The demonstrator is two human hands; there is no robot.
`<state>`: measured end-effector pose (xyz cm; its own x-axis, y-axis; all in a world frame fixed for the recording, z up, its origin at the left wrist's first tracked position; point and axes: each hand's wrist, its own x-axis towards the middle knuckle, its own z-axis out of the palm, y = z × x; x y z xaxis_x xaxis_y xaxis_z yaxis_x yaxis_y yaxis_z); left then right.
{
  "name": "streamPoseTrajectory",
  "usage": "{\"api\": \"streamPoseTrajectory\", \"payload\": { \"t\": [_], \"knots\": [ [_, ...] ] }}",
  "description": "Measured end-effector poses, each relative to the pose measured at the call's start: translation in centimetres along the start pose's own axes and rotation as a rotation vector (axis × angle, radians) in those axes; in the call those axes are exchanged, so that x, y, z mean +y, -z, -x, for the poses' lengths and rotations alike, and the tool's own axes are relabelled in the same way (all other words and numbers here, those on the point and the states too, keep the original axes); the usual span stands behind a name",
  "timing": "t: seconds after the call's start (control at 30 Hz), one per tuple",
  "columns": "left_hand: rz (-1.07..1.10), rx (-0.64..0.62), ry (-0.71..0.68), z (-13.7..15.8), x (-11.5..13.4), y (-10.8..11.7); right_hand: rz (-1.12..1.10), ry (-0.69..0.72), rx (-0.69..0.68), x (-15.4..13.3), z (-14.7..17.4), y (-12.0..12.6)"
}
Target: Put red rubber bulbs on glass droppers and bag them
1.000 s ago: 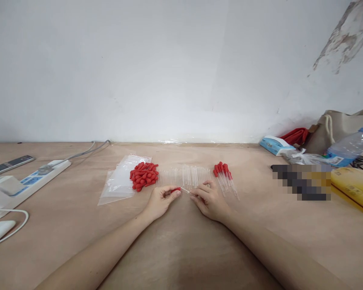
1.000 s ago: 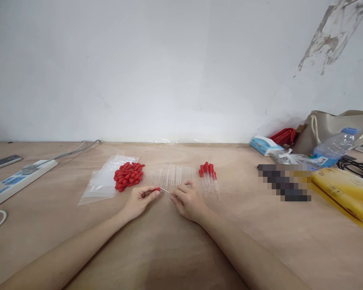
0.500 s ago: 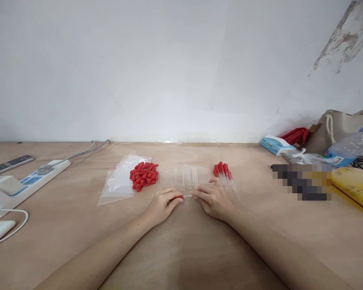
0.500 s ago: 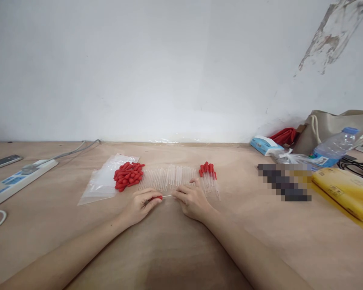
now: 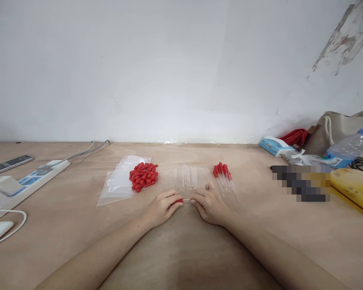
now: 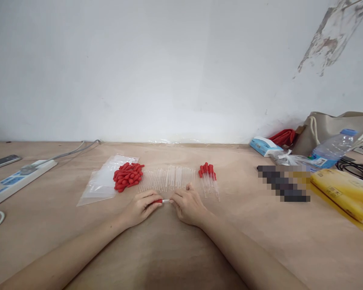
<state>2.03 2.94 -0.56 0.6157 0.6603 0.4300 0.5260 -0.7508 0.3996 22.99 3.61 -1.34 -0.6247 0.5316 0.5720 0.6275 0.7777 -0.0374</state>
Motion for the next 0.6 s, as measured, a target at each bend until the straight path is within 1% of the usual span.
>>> {"api": "streamPoseTrajectory", "payload": {
  "t": [0.1, 0.17, 0.23, 0.27, 0.33, 0.4, 0.47, 0.53, 0.6],
  "knots": [
    [-0.04, 0.012, -0.024, 0.0, -0.6, 0.0, 0.046, 0.03, -0.04, -0.2, -0.5, 0.5],
    [-0.058, 0.063, -0.01, 0.0, -0.9, 0.0, 0.088, 0.049, -0.073, -0.2, -0.9, 1.1],
    [-0.072, 0.136, 0.041, 0.0, -0.9, 0.1, 0.116, 0.007, -0.097, 0.2, -1.1, 1.7],
    [-0.077, 0.167, 0.071, 0.0, -0.9, 0.2, 0.125, -0.061, -0.093, 0.6, -1.1, 2.0],
    [-0.08, 0.186, 0.114, 0.0, -0.8, 0.3, 0.132, -0.286, -0.054, 1.9, -0.9, 2.4],
    [-0.067, 0.148, 0.11, 0.0, -0.7, 0.4, 0.133, -0.566, 0.003, 3.4, -0.7, 2.6],
    [-0.051, 0.1, 0.083, 0.0, -0.6, 0.4, 0.127, -0.789, 0.034, 4.9, -0.4, 2.6],
    [-0.045, 0.081, 0.058, 0.1, -0.6, 0.3, 0.127, -0.912, 0.032, 5.8, -0.2, 2.4],
    [-0.051, 0.082, 0.052, 0.1, -0.6, 0.2, 0.141, -0.954, 0.007, 6.2, -0.2, 2.0]
  ]
}}
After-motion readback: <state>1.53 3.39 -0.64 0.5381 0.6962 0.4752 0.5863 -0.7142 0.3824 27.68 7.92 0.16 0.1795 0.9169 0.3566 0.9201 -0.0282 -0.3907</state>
